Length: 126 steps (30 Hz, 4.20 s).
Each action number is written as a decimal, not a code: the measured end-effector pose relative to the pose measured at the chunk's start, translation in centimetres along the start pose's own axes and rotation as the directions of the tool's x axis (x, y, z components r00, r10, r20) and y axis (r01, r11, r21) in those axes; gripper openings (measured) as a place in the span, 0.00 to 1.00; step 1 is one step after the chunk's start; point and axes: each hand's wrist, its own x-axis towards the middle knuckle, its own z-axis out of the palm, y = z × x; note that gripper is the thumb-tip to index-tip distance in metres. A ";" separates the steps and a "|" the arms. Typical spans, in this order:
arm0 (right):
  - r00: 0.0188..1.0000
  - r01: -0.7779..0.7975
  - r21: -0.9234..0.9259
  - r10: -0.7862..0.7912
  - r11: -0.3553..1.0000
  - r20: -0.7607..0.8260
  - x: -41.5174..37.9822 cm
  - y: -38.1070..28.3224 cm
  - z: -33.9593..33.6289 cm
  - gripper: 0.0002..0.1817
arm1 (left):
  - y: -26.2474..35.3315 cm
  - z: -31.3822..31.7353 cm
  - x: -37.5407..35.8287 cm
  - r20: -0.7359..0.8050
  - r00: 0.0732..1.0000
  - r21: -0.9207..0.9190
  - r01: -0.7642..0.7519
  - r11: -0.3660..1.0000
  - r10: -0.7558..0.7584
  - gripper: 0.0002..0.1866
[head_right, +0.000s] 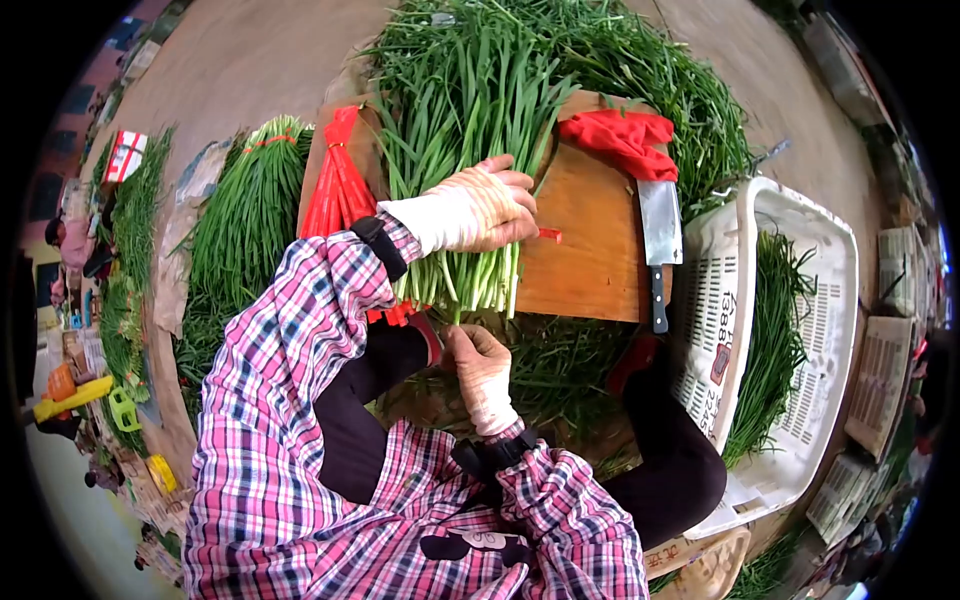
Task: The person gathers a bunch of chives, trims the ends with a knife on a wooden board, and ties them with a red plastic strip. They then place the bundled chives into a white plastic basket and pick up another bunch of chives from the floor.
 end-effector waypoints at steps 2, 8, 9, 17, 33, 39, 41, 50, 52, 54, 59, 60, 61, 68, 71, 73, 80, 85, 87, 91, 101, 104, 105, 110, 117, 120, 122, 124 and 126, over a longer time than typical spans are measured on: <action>0.999 -0.038 0.057 0.039 0.998 -0.013 0.5 -0.6 0.7 0.13 | 0.0 0.0 -0.1 -0.003 1.000 -0.010 0.020 1.000 -0.020 0.10; 0.998 -0.053 0.034 0.052 0.998 0.030 1.1 -0.1 0.8 0.14 | -0.6 1.5 -1.0 -0.111 0.994 -0.062 -0.016 0.998 0.009 0.09; 0.996 -0.081 0.009 0.081 0.997 0.024 -0.4 -2.1 1.0 0.14 | -0.7 1.7 -1.2 -0.137 0.990 -0.076 -0.026 0.997 0.015 0.09; 0.513 0.703 -0.700 -0.772 0.127 0.375 -2.5 -7.1 -0.1 0.19 | -1.1 2.6 -1.1 -0.210 0.977 -0.215 -0.005 0.977 -0.041 0.11; 0.577 0.424 -0.858 -0.644 -0.288 0.502 2.3 -7.1 1.2 0.19 | -1.4 3.3 -0.7 -0.194 0.979 -0.198 0.026 0.980 -0.065 0.14; 0.528 0.454 -0.839 -0.667 -0.301 0.525 2.9 -6.7 1.2 0.15 | -1.4 3.2 -0.8 -0.228 0.972 -0.203 0.016 0.979 -0.064 0.13; 0.510 0.451 -0.838 -0.682 -0.308 0.525 3.2 -6.3 1.0 0.14 | -1.4 3.4 -0.8 -0.241 0.968 -0.187 0.020 0.982 -0.066 0.12; 0.341 0.846 -0.483 -0.470 -0.224 0.814 -3.3 -5.1 -0.4 0.15 | -1.3 3.0 -0.8 -0.230 0.971 -0.146 0.023 0.989 -0.057 0.10; 0.270 0.959 -0.260 0.087 -0.113 0.959 -7.1 -4.7 -1.6 0.09 | -1.5 3.3 -0.8 -0.263 0.964 -0.170 -0.016 0.985 -0.030 0.08; 0.382 0.778 -0.537 0.432 0.326 0.817 -7.8 -7.1 -4.6 0.15 | -1.6 3.3 -0.7 -0.269 0.963 -0.176 -0.027 0.984 -0.022 0.08; 0.899 0.435 -0.748 -0.279 0.501 0.337 1.6 -10.7 -9.0 0.14 | -1.3 2.9 -0.7 -0.272 0.962 -0.135 -0.015 0.991 -0.022 0.08; 0.927 0.353 -0.710 -0.328 0.609 0.180 4.3 -10.7 -9.2 0.16 | -1.4 3.1 -0.7 -0.283 0.959 -0.143 -0.028 0.989 -0.014 0.08; 0.939 0.323 -0.640 -0.317 0.697 0.129 6.8 -10.7 -8.9 0.17 | -1.5 2.5 -1.0 -0.257 0.966 -0.148 -0.028 0.989 -0.011 0.08; 0.881 0.448 -0.591 -0.445 0.670 0.163 12.3 -11.7 -8.1 0.25 | -1.3 2.0 -1.5 -0.247 0.969 -0.204 -0.029 0.979 -0.023 0.04; 0.939 0.311 -0.427 -0.343 0.849 0.002 12.2 -12.8 -8.8 0.24 | -1.1 2.0 -1.5 -0.240 0.970 -0.277 -0.026 0.961 -0.043 0.05; 0.962 0.253 -0.461 -0.272 0.850 0.025 11.6 -12.6 -9.6 0.25 | -1.0 1.7 -1.5 -0.244 0.970 -0.250 -0.042 0.967 -0.021 0.05; 0.877 0.461 -0.502 -0.287 0.732 0.386 11.8 -12.8 -9.6 0.19 | -0.8 1.5 -1.5 -0.222 0.975 -0.242 -0.052 0.969 -0.003 0.06; 0.826 0.539 -0.642 -0.195 0.545 0.529 12.3 -14.6 -9.5 0.10 | -0.8 1.7 -1.8 -0.242 0.970 -0.278 -0.044 0.960 -0.025 0.04; 0.827 0.442 -0.582 -0.058 0.683 0.559 11.9 -14.9 -9.1 0.09 | -1.0 1.9 -1.8 -0.255 0.966 -0.284 -0.047 0.958 -0.028 0.04; 0.796 0.410 -0.556 0.015 0.723 0.605 10.7 -16.0 -5.8 0.08 | -0.8 1.7 -1.7 -0.214 0.976 -0.282 -0.027 0.959 -0.035 0.04; 0.872 0.381 -0.611 -0.050 0.693 0.487 10.9 -16.1 -3.5 0.06 | -0.2 -5.2 -8.4 -0.575 0.608 -0.766 -0.163 0.622 -0.548 0.17; 0.887 0.378 -0.628 -0.071 0.680 0.457 11.0 -15.8 -3.7 0.06 | 1.5 -5.4 -13.8 -0.468 0.265 -0.883 -0.091 0.461 -0.843 0.14; 0.889 0.373 -0.615 -0.077 0.695 0.452 11.0 -15.6 -3.8 0.06 | 1.4 -3.6 -15.2 -0.297 0.190 -0.950 -0.153 0.271 -0.936 0.12; 0.913 0.327 -0.587 -0.086 0.741 0.400 11.3 -15.1 -3.8 0.05 | 1.6 4.6 -16.9 0.382 0.132 -0.912 -0.106 -0.396 -0.915 0.10; 0.915 0.292 -0.570 -0.051 0.768 0.400 11.5 -15.1 -4.3 0.05 | -0.1 5.9 -13.3 0.454 0.141 -0.883 -0.057 -0.465 -0.880 0.05; 0.902 0.292 -0.550 -0.034 0.782 0.430 11.1 -15.4 -4.3 0.05 | -2.5 8.9 -12.4 0.358 0.049 -0.928 0.124 -0.350 -0.932 0.05; 0.894 0.298 -0.539 -0.033 0.788 0.447 11.2 -15.2 -4.6 0.05 | -2.8 10.7 -12.4 0.310 0.027 -0.951 0.034 -0.309 -0.950 0.05; 0.887 0.302 -0.530 -0.030 0.793 0.461 11.4 -15.3 -5.0 0.05 | -2.7 10.9 -12.4 0.354 0.020 -0.930 -0.097 -0.354 -0.935 0.05; 0.879 0.304 -0.523 -0.024 0.797 0.475 11.6 -15.1 -5.4 0.05 | -2.1 10.9 -12.5 0.271 0.002 -0.951 -0.154 -0.268 -0.963 0.05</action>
